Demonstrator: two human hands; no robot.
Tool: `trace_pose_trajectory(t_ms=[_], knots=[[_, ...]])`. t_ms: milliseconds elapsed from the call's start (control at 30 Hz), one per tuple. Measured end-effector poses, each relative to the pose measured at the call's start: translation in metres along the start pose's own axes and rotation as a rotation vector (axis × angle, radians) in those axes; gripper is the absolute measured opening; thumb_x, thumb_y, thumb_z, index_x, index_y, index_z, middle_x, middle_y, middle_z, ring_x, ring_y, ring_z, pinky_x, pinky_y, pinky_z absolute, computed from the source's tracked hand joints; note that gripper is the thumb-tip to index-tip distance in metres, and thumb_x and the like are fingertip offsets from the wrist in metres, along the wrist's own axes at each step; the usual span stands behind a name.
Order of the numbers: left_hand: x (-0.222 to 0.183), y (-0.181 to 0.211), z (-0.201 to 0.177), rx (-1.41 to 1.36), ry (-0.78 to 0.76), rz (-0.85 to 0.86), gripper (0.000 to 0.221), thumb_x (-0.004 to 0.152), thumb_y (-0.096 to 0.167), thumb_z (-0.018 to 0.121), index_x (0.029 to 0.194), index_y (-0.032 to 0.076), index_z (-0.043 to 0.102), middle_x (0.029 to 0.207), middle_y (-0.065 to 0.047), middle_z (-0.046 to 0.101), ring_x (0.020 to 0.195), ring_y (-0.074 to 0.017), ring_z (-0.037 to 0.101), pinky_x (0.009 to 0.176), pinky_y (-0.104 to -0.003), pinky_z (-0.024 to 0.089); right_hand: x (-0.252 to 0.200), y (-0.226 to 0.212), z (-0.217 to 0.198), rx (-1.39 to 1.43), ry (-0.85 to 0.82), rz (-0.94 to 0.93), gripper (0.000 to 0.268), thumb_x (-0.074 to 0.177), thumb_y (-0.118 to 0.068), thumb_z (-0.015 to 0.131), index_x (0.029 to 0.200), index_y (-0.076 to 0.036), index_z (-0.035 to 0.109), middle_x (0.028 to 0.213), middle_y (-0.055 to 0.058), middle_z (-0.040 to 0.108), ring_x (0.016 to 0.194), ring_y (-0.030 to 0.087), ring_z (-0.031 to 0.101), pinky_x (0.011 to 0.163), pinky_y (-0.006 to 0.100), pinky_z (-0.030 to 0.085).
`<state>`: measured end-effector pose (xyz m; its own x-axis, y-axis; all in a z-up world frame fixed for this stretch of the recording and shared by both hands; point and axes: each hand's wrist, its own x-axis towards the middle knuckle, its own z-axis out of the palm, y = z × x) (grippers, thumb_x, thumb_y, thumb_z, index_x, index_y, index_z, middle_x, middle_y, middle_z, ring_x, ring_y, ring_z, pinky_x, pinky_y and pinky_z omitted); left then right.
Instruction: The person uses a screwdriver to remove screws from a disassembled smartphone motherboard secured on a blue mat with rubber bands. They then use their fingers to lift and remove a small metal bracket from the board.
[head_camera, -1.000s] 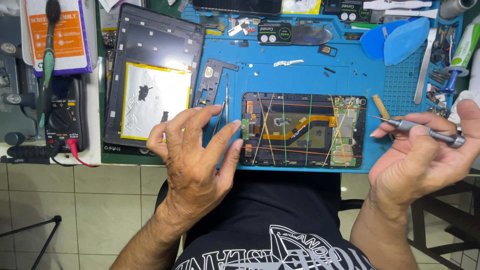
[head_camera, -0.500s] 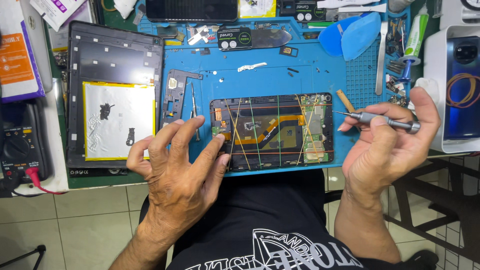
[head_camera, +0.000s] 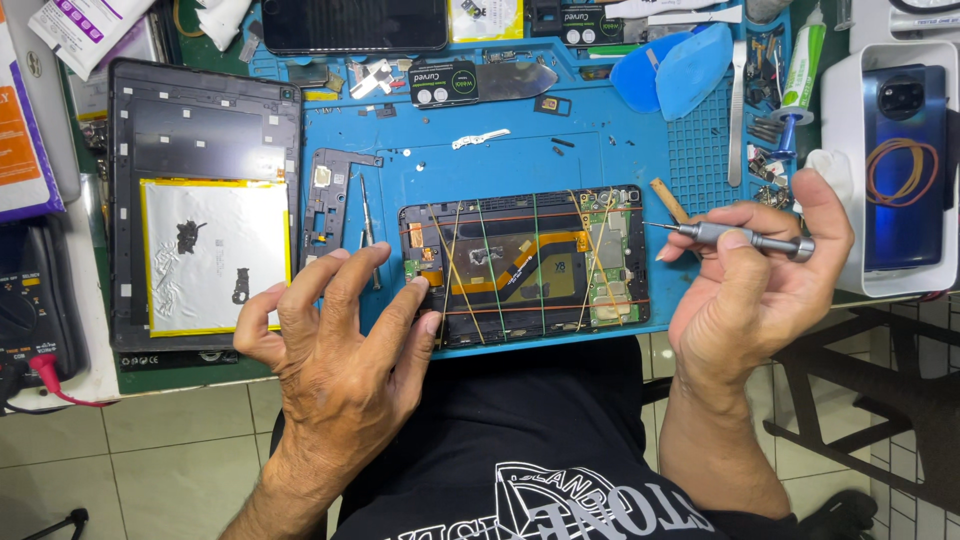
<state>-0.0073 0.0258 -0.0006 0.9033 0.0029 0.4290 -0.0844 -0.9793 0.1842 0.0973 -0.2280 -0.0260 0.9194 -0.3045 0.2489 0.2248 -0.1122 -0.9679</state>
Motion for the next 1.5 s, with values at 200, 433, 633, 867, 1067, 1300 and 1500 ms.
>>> trace_pose_trajectory(t_ms=[200, 433, 633, 867, 1067, 1300, 1500], knots=[[0.002, 0.002, -0.002, -0.006, -0.003, -0.005, 0.01, 0.098, 0.029, 0.071, 0.104, 0.023, 0.077, 0.128, -0.002, 0.067, 0.12, -0.0277, 0.055, 0.098, -0.046, 0.025, 0.001, 0.001, -0.001, 0.011, -0.008, -0.003, 0.052, 0.096, -0.003, 0.055, 0.146, -0.001, 0.043, 0.094, 0.018, 0.06, 0.067, 0.031, 0.058, 0.058, 0.042, 0.061], [0.003, 0.003, -0.002, -0.022, 0.011, 0.013, 0.01, 0.098, 0.029, 0.072, 0.104, 0.023, 0.077, 0.128, -0.004, 0.068, 0.118, -0.0283, 0.057, 0.096, -0.047, 0.025, 0.0, 0.001, -0.001, 0.011, -0.01, -0.005, 0.051, 0.097, -0.004, 0.056, 0.146, -0.001, 0.043, 0.095, 0.018, 0.059, 0.068, 0.031, 0.06, 0.059, 0.042, 0.061], [0.005, 0.006, -0.001, -0.029, 0.017, 0.031, 0.009, 0.097, 0.029, 0.073, 0.104, 0.023, 0.077, 0.127, -0.004, 0.068, 0.117, -0.0273, 0.057, 0.096, -0.047, 0.025, 0.0, 0.001, -0.002, 0.014, -0.005, -0.003, 0.051, 0.097, -0.005, 0.056, 0.146, -0.001, 0.043, 0.095, 0.018, 0.059, 0.067, 0.031, 0.059, 0.059, 0.042, 0.061], [0.005, 0.011, 0.002, -0.049, 0.022, 0.045, 0.009, 0.097, 0.027, 0.075, 0.105, 0.023, 0.076, 0.126, -0.004, 0.068, 0.112, -0.0282, 0.064, 0.099, -0.047, 0.025, 0.0, 0.004, -0.003, 0.04, -0.004, -0.01, 0.047, 0.101, -0.007, 0.054, 0.147, -0.002, 0.043, 0.094, 0.017, 0.059, 0.065, 0.03, 0.059, 0.058, 0.042, 0.061], [0.009, 0.02, 0.004, -0.102, 0.033, 0.099, 0.014, 0.095, 0.026, 0.078, 0.107, 0.019, 0.076, 0.122, -0.004, 0.069, 0.111, -0.0282, 0.065, 0.101, -0.049, 0.025, 0.0, -0.001, -0.002, 0.036, -0.014, -0.073, 0.04, 0.112, -0.016, 0.044, 0.149, -0.003, 0.039, 0.092, 0.021, 0.057, 0.065, 0.032, 0.058, 0.06, 0.046, 0.064], [0.029, 0.046, 0.017, -0.192, 0.071, 0.219, 0.014, 0.099, 0.019, 0.073, 0.111, 0.013, 0.071, 0.112, -0.003, 0.071, 0.102, -0.0248, 0.065, 0.1, -0.045, 0.029, 0.006, -0.035, -0.019, -0.215, -0.351, -0.301, 0.027, 0.121, -0.007, 0.035, 0.146, 0.003, 0.039, 0.083, 0.016, 0.056, 0.069, 0.025, 0.059, 0.064, 0.035, 0.059], [0.041, 0.056, 0.035, -0.037, 0.097, 0.229, 0.017, 0.104, 0.023, 0.067, 0.116, 0.013, 0.071, 0.111, -0.003, 0.067, 0.104, -0.0236, 0.062, 0.102, -0.042, 0.029, 0.015, -0.047, -0.003, -0.841, -0.745, 0.059, 0.026, 0.098, -0.024, 0.065, 0.12, -0.015, 0.075, 0.108, 0.0, 0.08, 0.076, 0.013, 0.068, 0.07, 0.03, 0.051]])
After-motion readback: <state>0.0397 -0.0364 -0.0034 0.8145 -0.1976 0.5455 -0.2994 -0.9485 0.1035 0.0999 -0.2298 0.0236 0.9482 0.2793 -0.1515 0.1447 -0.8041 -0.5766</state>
